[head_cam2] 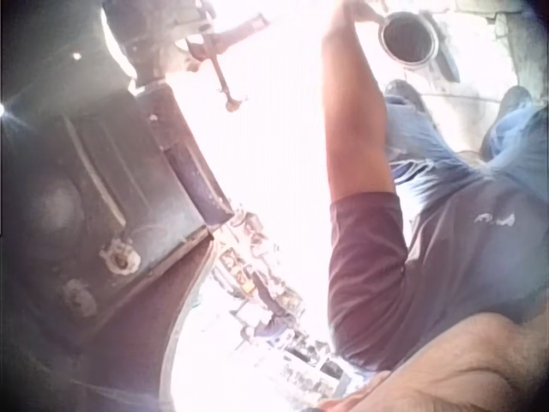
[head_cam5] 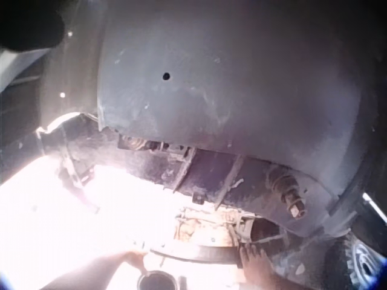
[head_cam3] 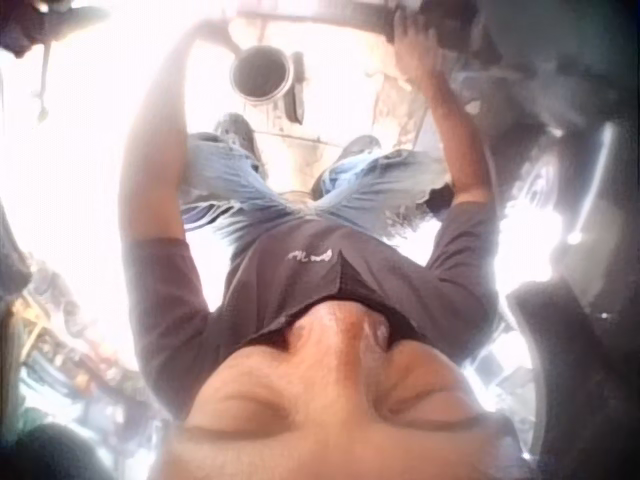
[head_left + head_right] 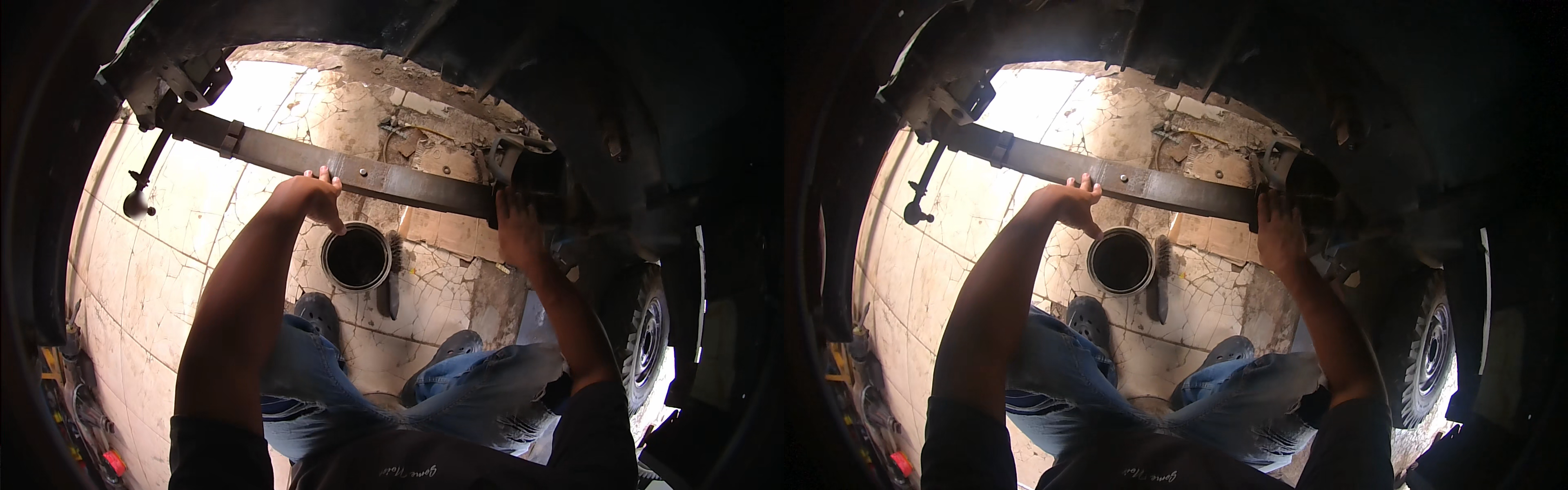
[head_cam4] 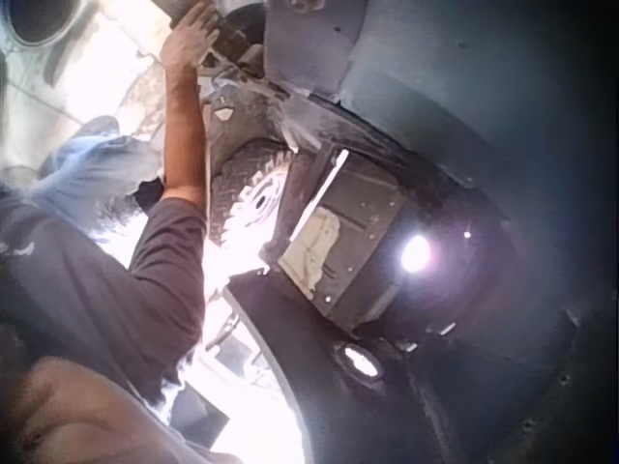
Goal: The person sits beneath a vehicle and repeatedly scrubs a metal undercarriage beam with a wire brush. A bucket of dark liquid is positioned below the work area. The person continues scrubbing the same section of the beam throughout the clip.
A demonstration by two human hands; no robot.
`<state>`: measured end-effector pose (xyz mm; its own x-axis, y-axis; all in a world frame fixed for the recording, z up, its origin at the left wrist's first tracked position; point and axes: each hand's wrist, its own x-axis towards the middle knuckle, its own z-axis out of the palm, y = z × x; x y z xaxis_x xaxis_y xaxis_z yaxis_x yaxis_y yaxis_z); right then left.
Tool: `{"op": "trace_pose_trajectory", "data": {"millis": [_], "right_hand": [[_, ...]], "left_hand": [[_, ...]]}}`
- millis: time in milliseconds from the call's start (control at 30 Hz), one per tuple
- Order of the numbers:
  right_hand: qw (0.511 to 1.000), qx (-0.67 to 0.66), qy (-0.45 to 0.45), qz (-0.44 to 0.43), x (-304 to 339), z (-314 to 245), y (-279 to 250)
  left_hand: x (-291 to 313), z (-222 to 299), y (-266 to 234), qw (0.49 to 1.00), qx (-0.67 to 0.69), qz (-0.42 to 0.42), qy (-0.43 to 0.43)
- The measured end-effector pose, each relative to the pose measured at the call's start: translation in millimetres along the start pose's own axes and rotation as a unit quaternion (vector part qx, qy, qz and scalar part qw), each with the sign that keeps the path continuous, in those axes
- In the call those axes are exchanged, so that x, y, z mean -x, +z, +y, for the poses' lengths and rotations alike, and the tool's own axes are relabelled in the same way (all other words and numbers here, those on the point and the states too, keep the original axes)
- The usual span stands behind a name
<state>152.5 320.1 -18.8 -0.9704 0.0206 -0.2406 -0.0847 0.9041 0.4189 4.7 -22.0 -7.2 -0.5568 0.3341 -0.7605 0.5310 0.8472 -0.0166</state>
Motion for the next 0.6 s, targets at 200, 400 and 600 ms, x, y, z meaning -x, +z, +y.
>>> {"op": "trace_pose_trajectory", "data": {"millis": [200,400,600], "right_hand": [[0.997,-0.009,0.016,0.081,-14,4,24],[0.988,-0.092,-0.034,0.119,-20,20,51],[0.999,-0.035,-0.005,0.004,4,5,9]], "left_hand": [[1,13,-17,0.999,-0.009,-0.015,-0.035],[-11,8,-6,1.0,-0.016,0.018,-0.017],[-8,7,-6,0.999,0.03,0.026,-0.01]]}}
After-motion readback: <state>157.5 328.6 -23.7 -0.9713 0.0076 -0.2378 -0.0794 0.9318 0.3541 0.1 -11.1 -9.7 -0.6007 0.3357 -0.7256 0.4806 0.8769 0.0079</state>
